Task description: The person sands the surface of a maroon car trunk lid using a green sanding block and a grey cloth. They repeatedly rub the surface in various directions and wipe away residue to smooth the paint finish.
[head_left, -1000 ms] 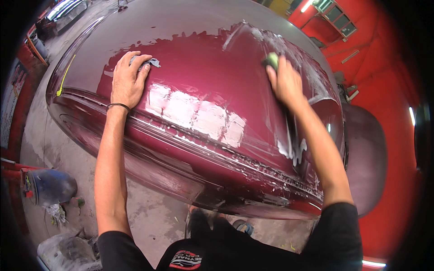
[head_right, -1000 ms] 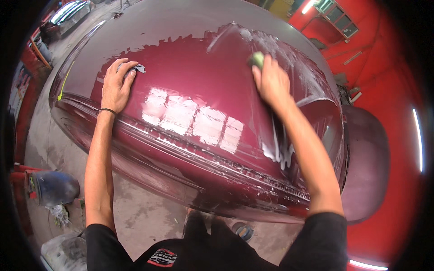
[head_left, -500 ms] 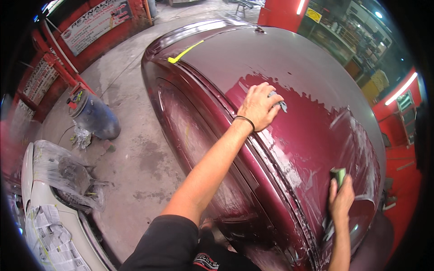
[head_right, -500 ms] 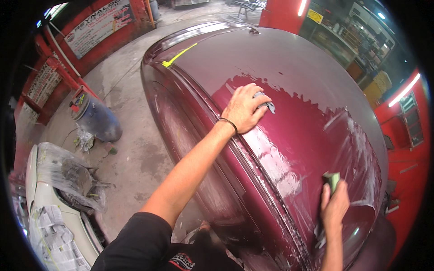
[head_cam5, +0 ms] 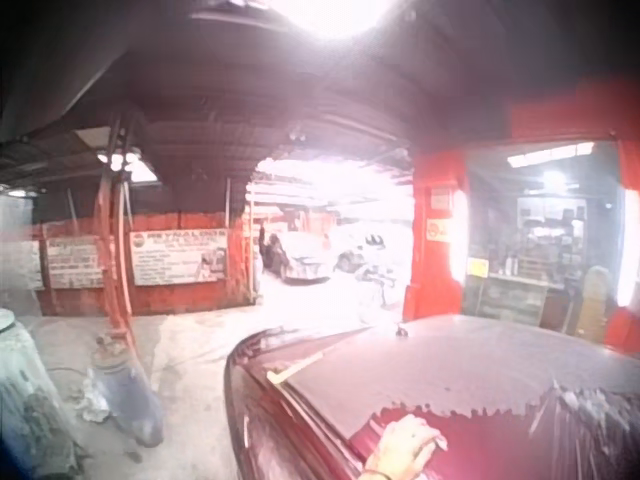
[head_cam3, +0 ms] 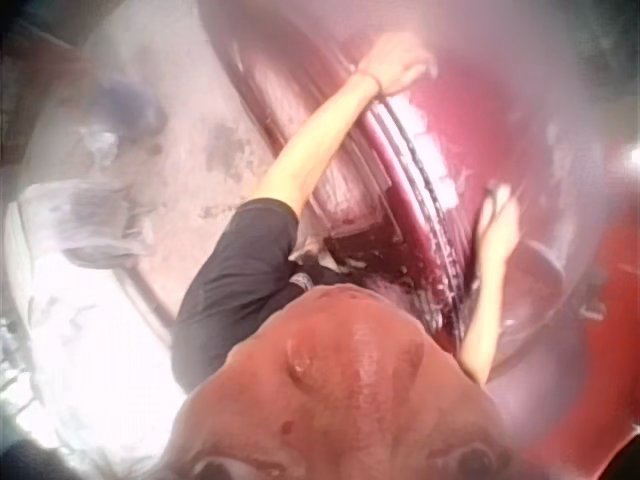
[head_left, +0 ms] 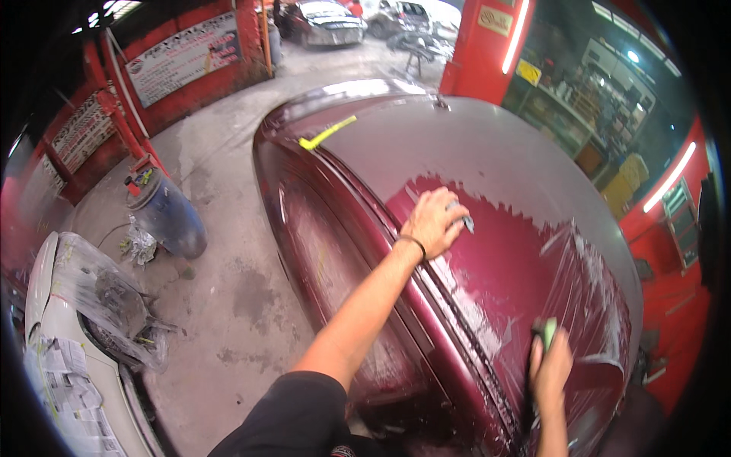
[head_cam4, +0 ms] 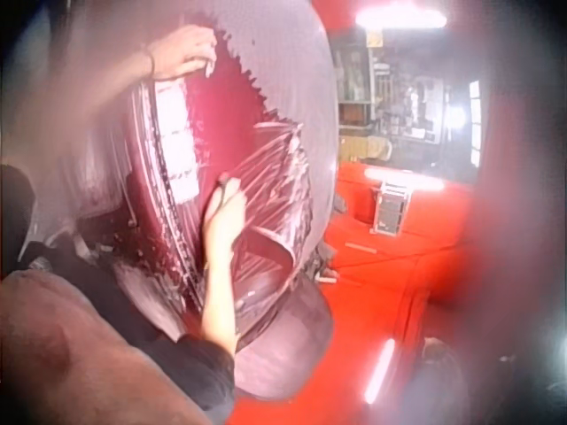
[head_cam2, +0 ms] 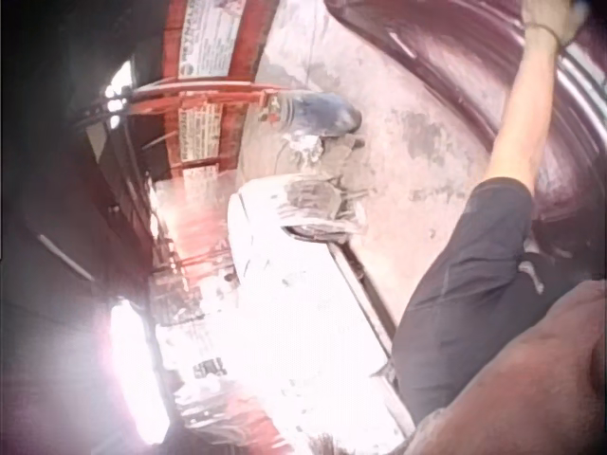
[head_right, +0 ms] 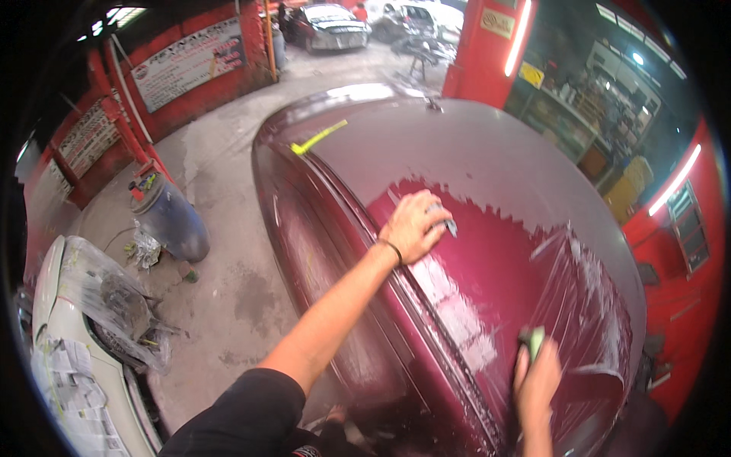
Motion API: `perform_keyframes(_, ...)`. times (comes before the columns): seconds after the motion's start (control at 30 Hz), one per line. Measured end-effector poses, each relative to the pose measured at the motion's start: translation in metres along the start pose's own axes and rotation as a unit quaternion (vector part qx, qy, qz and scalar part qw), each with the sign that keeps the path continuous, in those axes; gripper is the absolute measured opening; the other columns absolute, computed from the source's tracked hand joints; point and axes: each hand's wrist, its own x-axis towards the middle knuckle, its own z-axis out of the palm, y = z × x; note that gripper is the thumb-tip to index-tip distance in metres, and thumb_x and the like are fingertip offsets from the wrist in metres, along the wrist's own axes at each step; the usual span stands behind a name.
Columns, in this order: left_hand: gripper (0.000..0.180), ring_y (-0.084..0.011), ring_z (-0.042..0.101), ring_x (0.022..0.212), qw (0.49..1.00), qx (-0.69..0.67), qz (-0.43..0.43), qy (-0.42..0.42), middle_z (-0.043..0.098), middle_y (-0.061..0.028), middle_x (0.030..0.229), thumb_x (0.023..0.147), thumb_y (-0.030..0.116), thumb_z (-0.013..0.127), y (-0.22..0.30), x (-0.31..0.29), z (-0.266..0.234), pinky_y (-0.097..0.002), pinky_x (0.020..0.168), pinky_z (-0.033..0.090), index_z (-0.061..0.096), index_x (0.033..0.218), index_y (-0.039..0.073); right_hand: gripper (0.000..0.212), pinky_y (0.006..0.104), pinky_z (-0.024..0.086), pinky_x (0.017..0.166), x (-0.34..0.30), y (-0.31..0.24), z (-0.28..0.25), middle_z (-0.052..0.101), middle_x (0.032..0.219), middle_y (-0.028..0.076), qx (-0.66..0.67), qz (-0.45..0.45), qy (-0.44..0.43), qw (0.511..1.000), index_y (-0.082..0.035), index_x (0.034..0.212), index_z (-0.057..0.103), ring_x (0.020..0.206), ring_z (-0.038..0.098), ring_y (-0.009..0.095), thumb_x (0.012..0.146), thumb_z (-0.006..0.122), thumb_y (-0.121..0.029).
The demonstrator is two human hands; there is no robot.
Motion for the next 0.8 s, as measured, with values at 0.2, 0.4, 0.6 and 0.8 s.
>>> perform_keyframes(0.2, 0.03, -0.0405, 0.052, 0.148, 1.0, -0.014, -0.004, -0.007, 0.063, -0.0161, 0.147, 0.102, 0.026, 0.074, 0.012, 0.004, -0.003, -0.0546, 0.124, 0.043, 0.077, 0.13, 0.016, 0.055, 0.0578, 0.055, 0.088, 0.04, 0.072, 0.02, 0.069, 0.118, 0.033, -0.057, 0.002, 0.058, 0.997, 0.01, 0.147, 0.053, 0.104, 0.07, 0.052, 0.105, 0.07, -0.023)
perform_keyframes(0.4, 0.031, -0.0409, 0.053, 0.147, 0.999, -0.039, 0.028, -0.008, 0.064, -0.0165, 0.146, 0.102, 0.028, 0.074, 0.025, 0.028, 0.008, -0.0547, 0.124, 0.044, 0.077, 0.131, 0.015, 0.056, 0.0584, 0.058, 0.09, 0.204, 0.242, 0.053, 0.075, 0.115, 0.029, -0.178, 0.192, 0.048, 0.964, 0.004, 0.149, 0.049, 0.107, 0.074, 0.05, 0.109, 0.067, -0.031)
perform_keyframes(0.6, 0.032, -0.0403, 0.052, 0.149, 1.0, 0.014, -0.01, -0.004, 0.064, -0.016, 0.147, 0.102, 0.028, 0.074, 0.01, -0.001, -0.005, -0.0544, 0.125, 0.042, 0.077, 0.132, 0.016, 0.051, 0.0588, 0.055, 0.087, -0.014, 0.049, 0.013, 0.066, 0.114, 0.03, -0.023, 0.06, 0.017, 0.998, 0.006, 0.141, 0.053, 0.102, 0.069, 0.052, 0.103, 0.072, -0.022)
perform_keyframes(0.8, 0.031, -0.0401, 0.053, 0.148, 1.0, 0.006, -0.014, -0.016, 0.064, -0.0155, 0.147, 0.103, 0.029, 0.073, 0.016, 0.004, -0.002, -0.0542, 0.126, 0.042, 0.078, 0.131, 0.016, 0.05, 0.058, 0.055, 0.088, -0.013, 0.07, -0.008, 0.066, 0.115, 0.032, -0.015, 0.01, 0.022, 1.0, 0.009, 0.14, 0.054, 0.102, 0.069, 0.052, 0.102, 0.073, -0.019)
